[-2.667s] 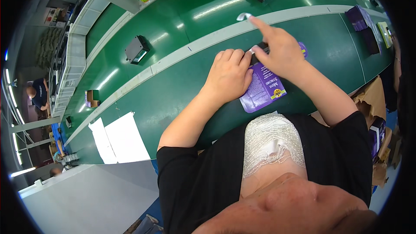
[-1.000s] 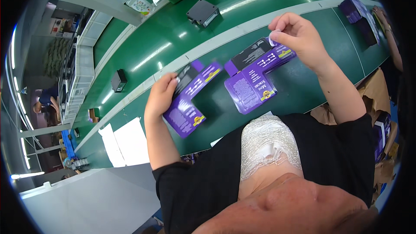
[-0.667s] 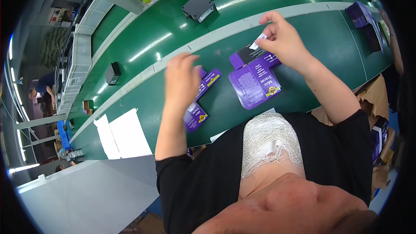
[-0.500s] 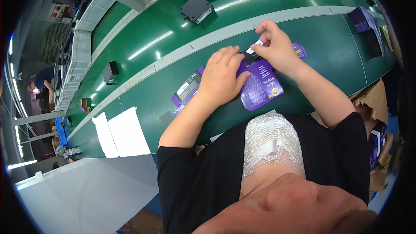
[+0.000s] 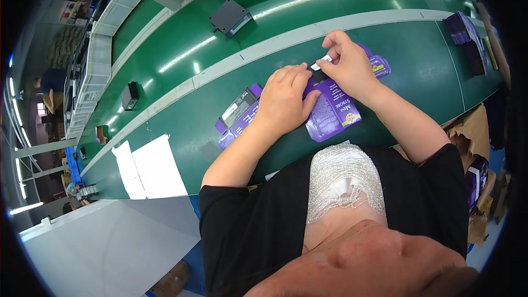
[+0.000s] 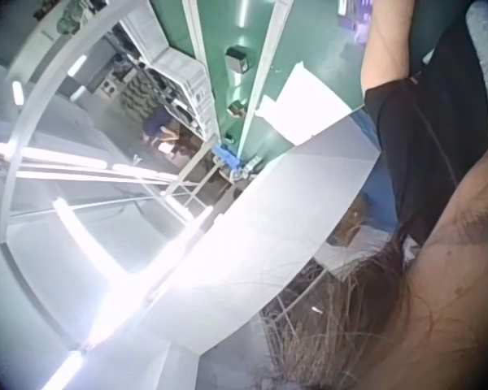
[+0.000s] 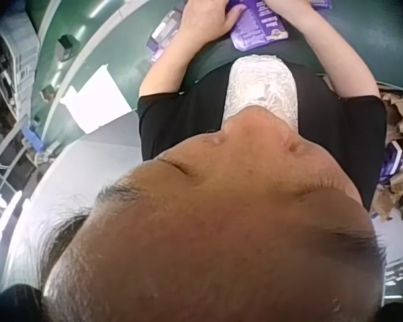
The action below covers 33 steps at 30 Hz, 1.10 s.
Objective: The person retrieves flattened packaging boxes, peels barcode stickers from a sticker sheet, and applies the stickers onto each packaging box by hand.
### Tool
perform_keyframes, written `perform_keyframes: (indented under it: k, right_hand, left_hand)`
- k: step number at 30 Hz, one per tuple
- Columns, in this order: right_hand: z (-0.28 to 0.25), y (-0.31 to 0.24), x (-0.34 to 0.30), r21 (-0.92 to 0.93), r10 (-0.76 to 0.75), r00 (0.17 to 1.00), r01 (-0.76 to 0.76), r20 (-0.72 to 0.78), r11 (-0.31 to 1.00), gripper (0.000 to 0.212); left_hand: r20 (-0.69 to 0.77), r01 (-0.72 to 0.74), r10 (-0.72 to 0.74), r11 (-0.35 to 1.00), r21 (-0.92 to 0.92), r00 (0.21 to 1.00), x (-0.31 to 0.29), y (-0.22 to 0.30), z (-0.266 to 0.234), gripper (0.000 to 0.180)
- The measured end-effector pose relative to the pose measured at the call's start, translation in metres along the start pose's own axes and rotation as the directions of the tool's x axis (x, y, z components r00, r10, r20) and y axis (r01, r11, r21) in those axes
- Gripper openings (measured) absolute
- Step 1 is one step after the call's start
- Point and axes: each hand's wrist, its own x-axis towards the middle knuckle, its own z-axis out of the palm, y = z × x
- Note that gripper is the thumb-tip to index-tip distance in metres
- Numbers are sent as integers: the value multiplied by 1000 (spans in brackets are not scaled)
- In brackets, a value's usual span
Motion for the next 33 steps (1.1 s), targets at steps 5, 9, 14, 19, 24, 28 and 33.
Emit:
perform_keyframes:
  k: [5,9,14,19,24,28,33]
  right_hand:
    - [-2,1,0,-35,-16,1000,16,-9,999,34]
    - [-7,-2,-4,-265,-243,970,237,9,935,37]
    - [-21,1,-1,-167,-213,977,212,14,963,36]
    - [-28,13,10,56,-58,992,52,108,997,32]
    - [-29,18,9,67,-55,995,50,88,997,31]
    - [-28,23,8,79,-115,991,110,72,991,29]
    - [-28,25,9,110,-128,989,119,74,987,27]
  left_hand:
    - [54,-42,40,998,39,998,7,3,-1,40]
    - [69,-66,63,996,53,996,5,1,1,40]
    - [90,-69,64,997,47,994,5,3,4,38]
    - [59,-98,96,994,46,994,10,5,7,37]
    - [88,-87,83,995,48,993,16,10,6,36]
    - [87,-93,87,994,62,992,18,12,8,37]
    - [106,-87,78,993,82,991,21,13,9,36]
